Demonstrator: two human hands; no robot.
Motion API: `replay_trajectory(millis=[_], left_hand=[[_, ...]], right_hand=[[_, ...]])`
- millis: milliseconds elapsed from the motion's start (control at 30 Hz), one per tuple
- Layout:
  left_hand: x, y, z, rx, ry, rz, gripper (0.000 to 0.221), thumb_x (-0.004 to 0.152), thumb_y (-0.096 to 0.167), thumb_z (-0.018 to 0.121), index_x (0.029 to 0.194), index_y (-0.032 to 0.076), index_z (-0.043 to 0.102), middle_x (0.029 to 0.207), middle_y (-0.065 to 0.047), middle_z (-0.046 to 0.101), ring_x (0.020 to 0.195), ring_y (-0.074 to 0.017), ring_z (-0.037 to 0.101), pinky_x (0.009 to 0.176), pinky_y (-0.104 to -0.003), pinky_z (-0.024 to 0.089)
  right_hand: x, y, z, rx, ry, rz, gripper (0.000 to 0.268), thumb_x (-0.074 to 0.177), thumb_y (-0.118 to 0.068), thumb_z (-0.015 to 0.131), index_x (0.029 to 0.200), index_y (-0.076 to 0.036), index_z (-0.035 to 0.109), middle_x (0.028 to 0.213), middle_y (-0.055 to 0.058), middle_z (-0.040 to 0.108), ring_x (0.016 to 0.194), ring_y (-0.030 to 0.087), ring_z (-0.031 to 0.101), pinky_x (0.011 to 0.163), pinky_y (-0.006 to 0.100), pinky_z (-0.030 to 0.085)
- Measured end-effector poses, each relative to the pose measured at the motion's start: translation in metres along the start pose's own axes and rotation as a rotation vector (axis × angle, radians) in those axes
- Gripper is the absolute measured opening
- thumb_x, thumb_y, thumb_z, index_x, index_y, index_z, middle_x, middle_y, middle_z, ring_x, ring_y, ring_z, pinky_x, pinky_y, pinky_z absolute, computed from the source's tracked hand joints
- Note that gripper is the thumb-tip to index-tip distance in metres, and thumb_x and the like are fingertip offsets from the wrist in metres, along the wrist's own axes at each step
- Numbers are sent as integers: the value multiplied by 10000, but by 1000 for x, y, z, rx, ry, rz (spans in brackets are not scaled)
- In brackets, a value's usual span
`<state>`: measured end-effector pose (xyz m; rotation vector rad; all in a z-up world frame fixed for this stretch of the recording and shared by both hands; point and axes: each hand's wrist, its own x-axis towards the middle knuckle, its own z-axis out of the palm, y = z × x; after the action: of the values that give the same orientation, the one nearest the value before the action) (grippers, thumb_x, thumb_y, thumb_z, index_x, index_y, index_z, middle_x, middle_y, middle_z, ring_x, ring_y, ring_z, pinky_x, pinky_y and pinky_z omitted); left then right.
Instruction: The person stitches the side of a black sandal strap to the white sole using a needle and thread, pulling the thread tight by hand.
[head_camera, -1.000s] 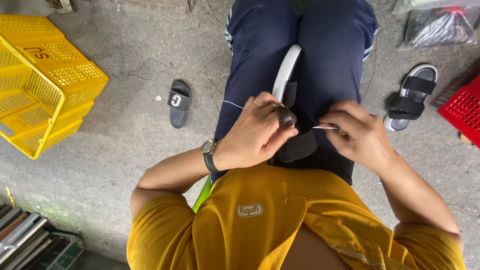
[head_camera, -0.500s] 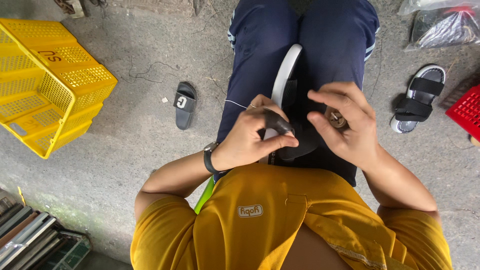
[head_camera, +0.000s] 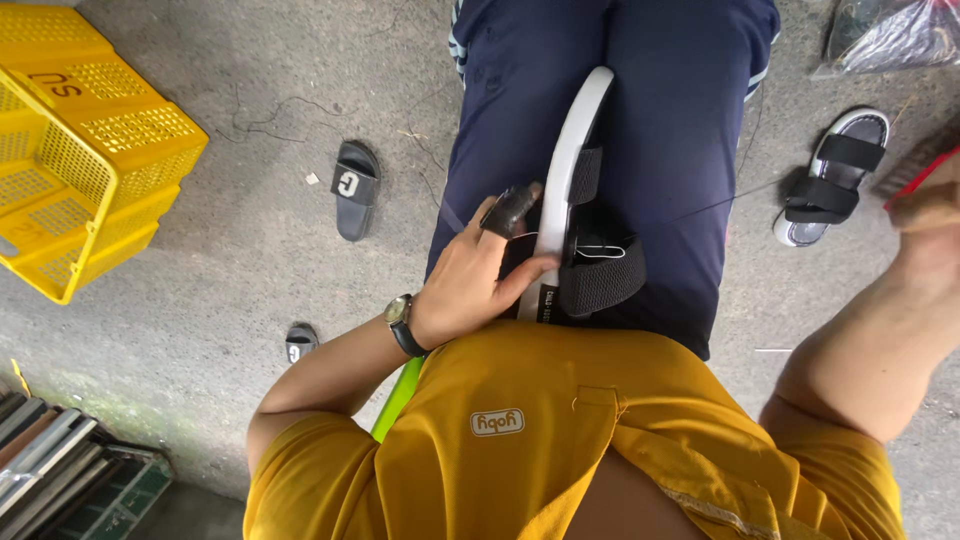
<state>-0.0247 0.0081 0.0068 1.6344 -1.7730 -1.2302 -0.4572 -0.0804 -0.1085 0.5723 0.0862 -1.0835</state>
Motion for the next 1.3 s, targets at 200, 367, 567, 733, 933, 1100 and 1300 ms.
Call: replay_trajectory(millis=[200, 367, 567, 733, 933, 1100, 1300], left_hand=[[7, -1, -9, 478, -148, -185, 633, 877, 627, 491, 843, 0, 570, 1000, -164, 470, 773, -370, 597, 535, -522, 510], [20, -14, -35, -507, -220, -253, 415, 967, 359, 492, 674, 125, 672, 708, 11, 663, 665, -68, 586, 752, -221, 458], [28, -22, -56, -1312, 4, -217, 379, 1016, 331, 489, 942, 32, 710, 1230, -79, 521, 1040, -159, 557, 840, -275, 400], [20, -25, -72, -1108, -313, -98, 385, 1073, 299, 385, 1305, 42, 555, 1375, -210, 534, 1125, -268, 509, 627, -190, 471], [20, -20, -40, 63, -286, 77, 326, 910, 336, 584, 841, 19, 614, 901, -78, 635, 624, -166, 557, 556, -297, 488], [23, -41, -22, 386, -132, 60, 594, 678, 664, 716, 759, 89, 591, 841, -69, 623, 702, -232, 602, 527, -379, 479], [15, -54, -22, 368, 143, -5, 689, 472, 740, 789, 715, 151, 530, 675, 23, 478, 650, -225, 624, 544, -333, 517]], right_hand=[[52, 178, 54, -2594, -744, -288, 486, 883, -120, 762, 1288, 63, 565, 1320, 250, 578, 1247, 383, 564, 1079, 466, 437], [50, 179, 37, -2464, -819, -103, 20, 847, 2, 675, 853, -17, 678, 846, 70, 736, 653, 153, 708, 601, 274, 595], [38, 184, 36, -2435, -495, 25, 111, 841, -61, 699, 952, -65, 692, 763, -14, 713, 529, 69, 624, 511, 201, 489], [39, 187, 45, -2464, -465, 159, 166, 860, -97, 664, 1024, -81, 689, 774, -24, 723, 458, 54, 567, 488, 197, 491], [43, 190, 46, -2520, -625, 116, 227, 878, -71, 643, 1100, -98, 682, 785, -21, 720, 501, 100, 598, 543, 251, 527], [48, 204, 36, -2473, -621, 55, 189, 889, -65, 647, 1072, -65, 692, 743, -3, 709, 405, 83, 484, 454, 247, 486], [51, 222, 34, -2294, -415, 41, 220, 788, 56, 655, 948, -72, 737, 713, 115, 707, 718, 286, 713, 598, 358, 562]])
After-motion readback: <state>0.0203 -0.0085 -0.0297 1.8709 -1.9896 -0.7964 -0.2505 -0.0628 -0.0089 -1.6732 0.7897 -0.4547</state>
